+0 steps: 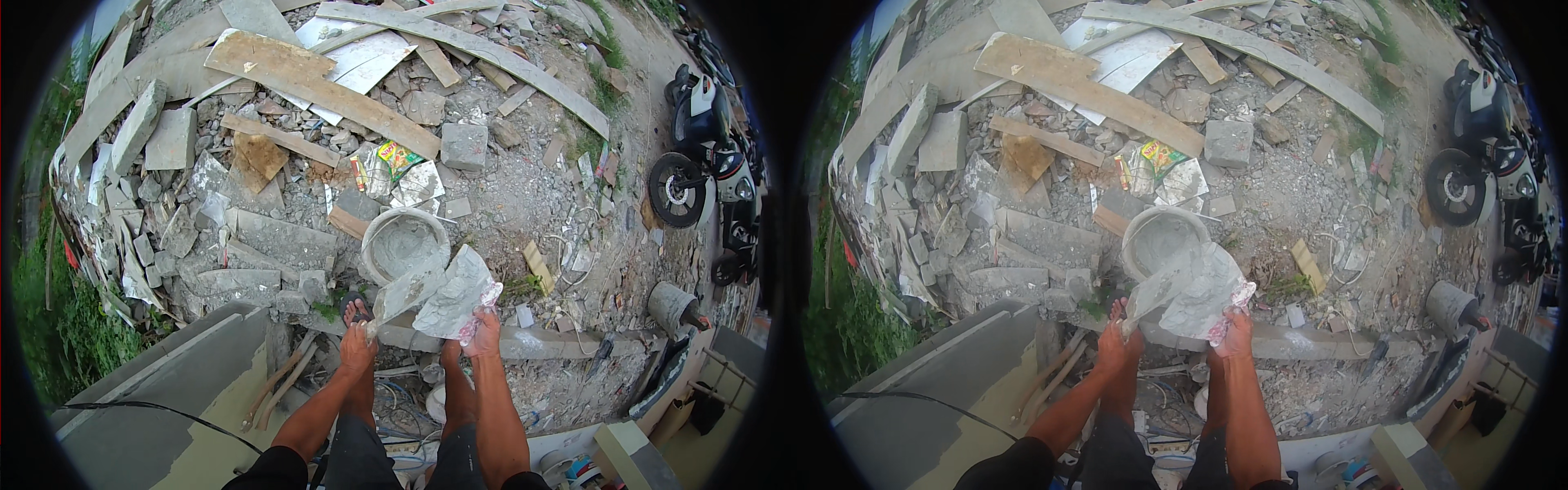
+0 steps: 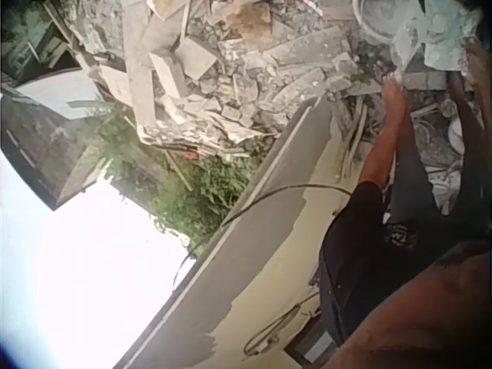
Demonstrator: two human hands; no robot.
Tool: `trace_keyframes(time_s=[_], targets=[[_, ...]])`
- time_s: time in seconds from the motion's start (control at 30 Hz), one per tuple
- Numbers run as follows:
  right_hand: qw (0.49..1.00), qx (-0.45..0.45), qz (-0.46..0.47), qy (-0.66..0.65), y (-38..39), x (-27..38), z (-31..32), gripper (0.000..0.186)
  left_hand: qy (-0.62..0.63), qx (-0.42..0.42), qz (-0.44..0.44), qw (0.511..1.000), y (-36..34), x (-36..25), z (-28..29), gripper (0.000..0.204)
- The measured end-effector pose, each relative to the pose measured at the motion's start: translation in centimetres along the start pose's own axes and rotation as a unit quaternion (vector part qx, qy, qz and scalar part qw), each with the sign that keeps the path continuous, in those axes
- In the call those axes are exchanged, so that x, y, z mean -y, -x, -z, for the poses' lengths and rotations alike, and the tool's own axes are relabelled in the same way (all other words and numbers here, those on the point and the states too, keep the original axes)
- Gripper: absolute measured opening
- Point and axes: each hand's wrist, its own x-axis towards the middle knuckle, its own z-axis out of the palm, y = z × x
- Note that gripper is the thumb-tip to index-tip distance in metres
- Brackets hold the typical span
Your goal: Applying and smoothing plaster or mortar onto an exterior wall using a trowel.
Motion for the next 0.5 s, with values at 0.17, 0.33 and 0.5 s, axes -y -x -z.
trace_keyframes(time_s=[0.17,0.33,0.5], targets=[[0.998,-0.043,0.029,0.044,1.6,1.7,-0.2,0.055,-0.06,0.064,0.05,0.995,-3.5,-3.1,0.6,0.05],[0.995,-0.061,0.028,0.069,3.0,3.9,3.9,0.056,0.08,0.338,0.279,0.895,-13.7,-7.8,0.4,0.057],[0.996,-0.065,0.008,0.053,4.1,4.7,-1.0,0.045,0.159,0.254,0.383,0.874,-16.6,-5.0,0.2,0.079]])
